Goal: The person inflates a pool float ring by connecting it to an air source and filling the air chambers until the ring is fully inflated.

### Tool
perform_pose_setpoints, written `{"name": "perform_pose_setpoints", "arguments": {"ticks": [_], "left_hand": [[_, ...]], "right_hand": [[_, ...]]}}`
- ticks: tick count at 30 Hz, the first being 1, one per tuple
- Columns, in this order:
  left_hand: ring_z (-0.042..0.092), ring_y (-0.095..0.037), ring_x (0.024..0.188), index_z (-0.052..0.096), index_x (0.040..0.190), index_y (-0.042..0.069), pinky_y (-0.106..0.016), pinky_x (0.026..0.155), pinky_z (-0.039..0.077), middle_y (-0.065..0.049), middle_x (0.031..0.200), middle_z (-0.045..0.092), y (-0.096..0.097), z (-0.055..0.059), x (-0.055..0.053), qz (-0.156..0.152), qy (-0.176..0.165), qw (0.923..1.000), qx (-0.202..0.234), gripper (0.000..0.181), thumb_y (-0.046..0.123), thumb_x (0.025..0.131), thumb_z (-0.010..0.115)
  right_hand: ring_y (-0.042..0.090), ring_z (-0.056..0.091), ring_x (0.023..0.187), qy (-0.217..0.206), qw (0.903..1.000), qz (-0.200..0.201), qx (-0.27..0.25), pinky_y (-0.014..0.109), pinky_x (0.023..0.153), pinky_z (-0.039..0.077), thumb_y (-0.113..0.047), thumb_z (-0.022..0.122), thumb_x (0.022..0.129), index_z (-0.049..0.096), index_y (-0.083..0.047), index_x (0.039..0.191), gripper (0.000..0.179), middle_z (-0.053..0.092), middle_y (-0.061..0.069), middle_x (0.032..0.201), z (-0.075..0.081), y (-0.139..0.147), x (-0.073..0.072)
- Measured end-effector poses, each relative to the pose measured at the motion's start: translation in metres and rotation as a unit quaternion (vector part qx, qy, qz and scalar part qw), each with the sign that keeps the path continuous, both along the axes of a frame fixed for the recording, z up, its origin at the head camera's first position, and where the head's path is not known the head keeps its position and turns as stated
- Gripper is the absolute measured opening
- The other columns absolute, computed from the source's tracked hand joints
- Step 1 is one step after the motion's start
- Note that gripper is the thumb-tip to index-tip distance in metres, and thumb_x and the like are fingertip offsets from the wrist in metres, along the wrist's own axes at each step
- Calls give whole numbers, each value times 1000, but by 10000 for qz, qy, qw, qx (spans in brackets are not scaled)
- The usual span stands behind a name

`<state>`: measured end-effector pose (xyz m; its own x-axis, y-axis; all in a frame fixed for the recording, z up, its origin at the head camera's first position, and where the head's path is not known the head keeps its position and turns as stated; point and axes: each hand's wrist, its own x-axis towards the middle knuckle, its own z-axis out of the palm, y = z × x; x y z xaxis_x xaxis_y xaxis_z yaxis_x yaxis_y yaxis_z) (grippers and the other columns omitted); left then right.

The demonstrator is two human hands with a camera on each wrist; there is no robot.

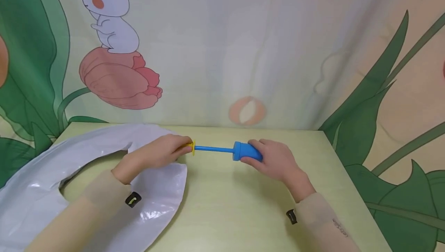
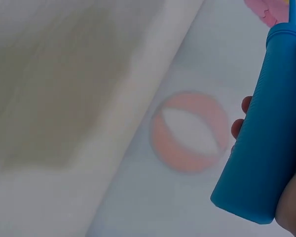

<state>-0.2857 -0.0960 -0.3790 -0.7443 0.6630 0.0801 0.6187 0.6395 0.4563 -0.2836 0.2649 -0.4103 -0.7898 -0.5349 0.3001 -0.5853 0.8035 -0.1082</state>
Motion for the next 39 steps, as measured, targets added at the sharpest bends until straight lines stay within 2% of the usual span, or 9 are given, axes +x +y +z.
{"name": "perform_pose_setpoints", "arguments": {"ticks": [6, 11, 14, 19, 26, 29, 34, 39], "left_hand": [[46, -13, 67, 61, 102, 6, -30, 67, 42, 3, 74, 46, 22, -3, 3, 4, 237, 9995, -218, 15, 19, 108, 55], [48, -15, 69, 57, 105, 5, -29, 65, 43, 1, 77, 46, 37, -12, 11, -126, 300, 9988, -358, 15, 20, 108, 56], [49, -15, 68, 55, 104, 7, -30, 63, 43, 2, 77, 46, 41, -14, 16, -166, 366, 9980, -485, 16, 23, 107, 58], [48, -13, 65, 55, 104, 11, -30, 62, 43, 4, 74, 46, 35, -17, 18, -22, 334, 9981, -522, 16, 27, 106, 59], [43, -10, 65, 54, 99, 13, -29, 64, 40, 4, 74, 44, 6, -7, 4, -148, 43, 9998, -145, 14, 24, 107, 58], [43, -9, 65, 55, 98, 14, -29, 65, 39, 4, 73, 44, -5, -5, 1, -82, -62, 9999, -88, 14, 25, 107, 58], [42, -9, 63, 55, 95, 14, -28, 63, 38, 5, 71, 42, -5, -5, 3, -57, 194, 9997, -160, 16, 24, 107, 59], [41, -10, 63, 53, 94, 15, -28, 61, 38, 6, 71, 41, 8, -4, 8, -76, 488, 9980, -405, 17, 23, 107, 59]], "right_hand": [[20, 65, 80, 289, 9989, 96, 364, 36, 65, 52, -61, 66, 93, 66, -13, 126, 58, 71, 5, 101, 13, -34, 3], [15, 61, 68, 510, 9973, 308, 420, 31, 56, 48, -63, 64, 94, 67, -14, 117, 55, 66, 1, 87, 9, -57, 11], [12, 58, 67, 355, 9983, 346, 291, 29, 55, 46, -65, 62, 94, 67, -14, 116, 56, 66, -1, 86, 4, -61, 16], [11, 59, 74, 11, 9996, 240, 172, 29, 61, 47, -70, 56, 95, 67, -17, 122, 60, 69, -2, 95, -2, -50, 15], [14, 63, 80, 21, 9999, 8, 110, 32, 65, 49, -64, 65, 93, 68, -17, 124, 56, 72, 0, 105, 5, -8, 12], [15, 62, 79, 38, 9999, -129, 6, 33, 65, 49, -62, 67, 93, 68, -17, 124, 55, 72, -1, 105, 4, 9, 12], [15, 63, 79, 46, 9997, -230, -72, 33, 65, 48, -60, 68, 92, 69, -16, 124, 55, 72, -1, 105, -1, 17, 11], [16, 64, 80, 54, 9999, -105, -39, 34, 66, 50, -63, 65, 93, 68, -15, 125, 58, 72, 0, 105, -3, -5, 12]]}}
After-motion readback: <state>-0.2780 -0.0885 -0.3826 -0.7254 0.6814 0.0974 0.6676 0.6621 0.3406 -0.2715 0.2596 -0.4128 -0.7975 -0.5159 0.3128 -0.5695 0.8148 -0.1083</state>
